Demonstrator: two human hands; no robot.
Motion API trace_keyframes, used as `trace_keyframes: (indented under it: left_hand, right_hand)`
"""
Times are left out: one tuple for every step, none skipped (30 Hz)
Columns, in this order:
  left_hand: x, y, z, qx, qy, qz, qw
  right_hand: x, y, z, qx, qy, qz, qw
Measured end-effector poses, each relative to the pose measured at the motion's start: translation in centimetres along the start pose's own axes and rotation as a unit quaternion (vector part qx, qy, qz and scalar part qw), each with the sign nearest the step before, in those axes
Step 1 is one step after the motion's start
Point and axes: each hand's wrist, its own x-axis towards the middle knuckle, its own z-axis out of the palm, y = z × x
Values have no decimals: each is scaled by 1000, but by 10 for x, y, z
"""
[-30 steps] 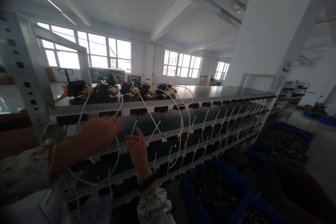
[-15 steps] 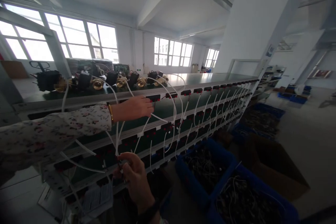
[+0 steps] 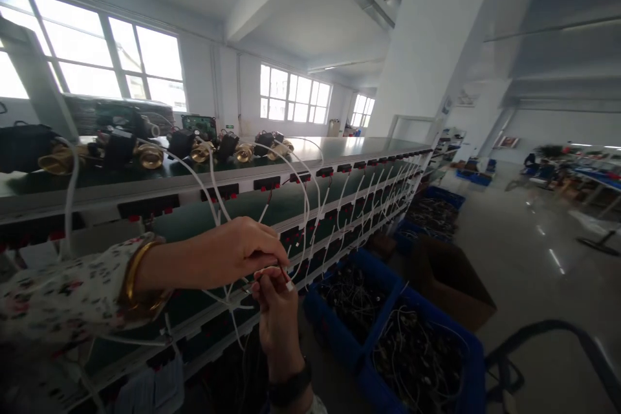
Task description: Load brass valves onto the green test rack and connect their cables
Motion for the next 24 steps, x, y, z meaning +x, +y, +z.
trace_keyframes:
  left_hand:
    - [-1,1,-2,-22,-7,-19,1000]
    - [-1,0,-5,-40,-11,-37,998]
    - [-1,-1,-7,-52,-11,-55,997]
    - [-1,-3,-8,-57,-6,-73,996]
    - [-1,-5,-10,-57,8,-92,994]
    - [-1,-8,-10,-51,26,-114,992]
    - [-2,-10,-10,-46,45,-139,988]
    - [-2,-13,-9,-44,60,-161,984]
    - [-3,-14,-8,-47,71,-176,981]
    - [-4,-16,-7,-51,77,-184,979]
    - [-6,-16,-5,-56,79,-186,978]
    - [-7,-16,-4,-59,78,-187,977]
    - [-9,-16,-2,-61,73,-186,978]
    - [-11,-15,-1,-61,66,-184,979]
    - [-12,-14,1,-56,63,-180,980]
    - [-14,-13,2,-47,64,-173,982]
    - [-15,-12,3,-35,72,-164,983]
    - [-16,-12,5,-19,83,-155,984]
    - [-17,-12,7,-2,96,-148,984]
    - [-17,-13,9,13,107,-144,984]
    - [-17,-14,10,25,113,-141,983]
    - [-17,-15,12,34,113,-139,983]
    - [-17,-16,14,40,110,-138,984]
    - [-17,-18,16,45,106,-135,984]
  right_hand:
    - [1,-5,3,-5,-6,-14,1000]
    - [1,-10,5,-10,-13,-24,1000]
    - [0,-15,7,-16,-22,-32,999]
    - [-1,-19,9,-23,-30,-40,998]
    - [-2,-24,11,-28,-33,-46,998]
    - [-4,-29,13,-29,-31,-49,998]
    - [-6,-33,15,-27,-23,-50,998]
    - [-7,-37,17,-22,-12,-51,998]
    - [-9,-40,19,-16,0,-51,999]
    - [-9,-43,22,-11,11,-50,999]
    - [-10,-46,25,-7,17,-49,999]
    - [-10,-47,29,-5,21,-48,999]
    - [-10,-48,32,-3,22,-50,998]
    - [-10,-48,35,-4,21,-53,998]
    - [-9,-48,37,-6,19,-58,998]
    - [-9,-47,40,-9,15,-65,998]
    - [-9,-46,42,-13,12,-75,997]
    - [-9,-45,44,-19,9,-84,996]
    - [-10,-45,46,-23,5,-91,996]
    - [-10,-44,48,-26,-1,-96,995]
    - [-11,-44,51,-26,-8,-99,995]
    - [-12,-44,53,-24,-14,-100,995]
    - [-14,-44,56,-20,-17,-98,995]
    - [-15,-44,58,-15,-16,-95,995]
